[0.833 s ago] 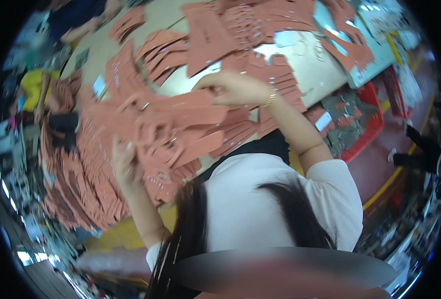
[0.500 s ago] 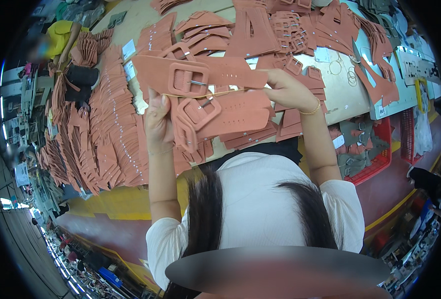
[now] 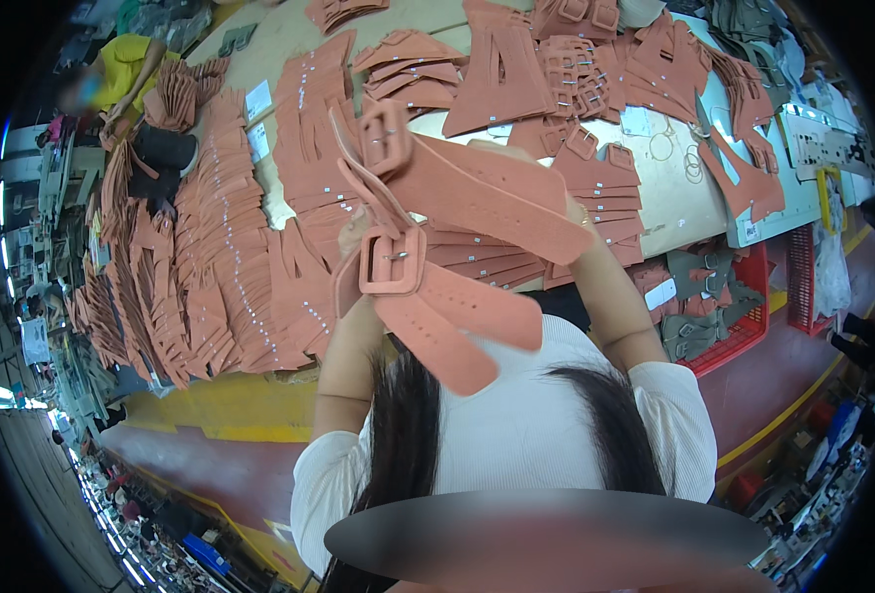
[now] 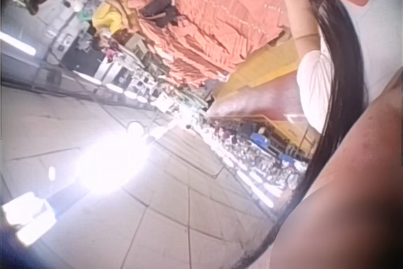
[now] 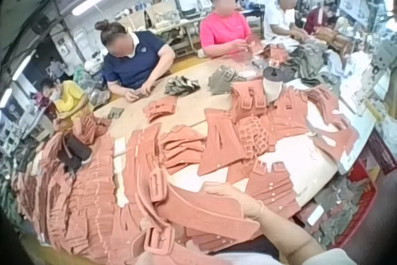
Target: The person sorts and stacks pink fabric pieces on a table, aligning them into neat piles. They occasionally pick up individual pieces, inspect them, and place them into a red basket or back onto the table.
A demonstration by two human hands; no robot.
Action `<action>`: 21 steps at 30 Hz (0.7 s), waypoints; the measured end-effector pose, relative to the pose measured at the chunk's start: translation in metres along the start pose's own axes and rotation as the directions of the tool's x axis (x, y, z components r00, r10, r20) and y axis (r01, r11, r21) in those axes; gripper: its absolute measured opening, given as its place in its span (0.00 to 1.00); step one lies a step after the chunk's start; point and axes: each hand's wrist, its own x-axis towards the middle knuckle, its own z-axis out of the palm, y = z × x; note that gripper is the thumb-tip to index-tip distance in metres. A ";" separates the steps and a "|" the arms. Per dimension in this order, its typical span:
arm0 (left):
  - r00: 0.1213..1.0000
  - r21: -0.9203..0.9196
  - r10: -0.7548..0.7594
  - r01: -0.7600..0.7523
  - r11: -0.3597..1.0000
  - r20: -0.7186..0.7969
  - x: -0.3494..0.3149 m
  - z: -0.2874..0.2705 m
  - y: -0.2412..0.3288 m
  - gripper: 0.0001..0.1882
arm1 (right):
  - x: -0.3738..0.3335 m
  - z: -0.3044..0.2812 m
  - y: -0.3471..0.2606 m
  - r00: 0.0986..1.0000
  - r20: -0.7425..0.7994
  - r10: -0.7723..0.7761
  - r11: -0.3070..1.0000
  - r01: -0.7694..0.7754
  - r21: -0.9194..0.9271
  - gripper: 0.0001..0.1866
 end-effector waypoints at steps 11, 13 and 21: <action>0.821 -0.367 -0.045 0.302 0.880 0.569 0.037 -0.001 -0.026 0.11 | -0.006 0.007 -0.010 0.972 -0.066 0.225 0.397 -0.029 0.917 0.21; 0.910 -0.434 -0.053 0.246 0.867 0.410 0.033 0.007 -0.032 0.11 | -0.005 0.014 -0.018 0.994 0.002 0.108 0.326 -0.037 0.945 0.32; 0.935 0.751 0.340 -0.157 0.641 -0.095 0.041 0.043 0.004 0.21 | -0.006 0.004 -0.044 0.946 -0.316 -0.066 0.902 0.192 0.386 0.67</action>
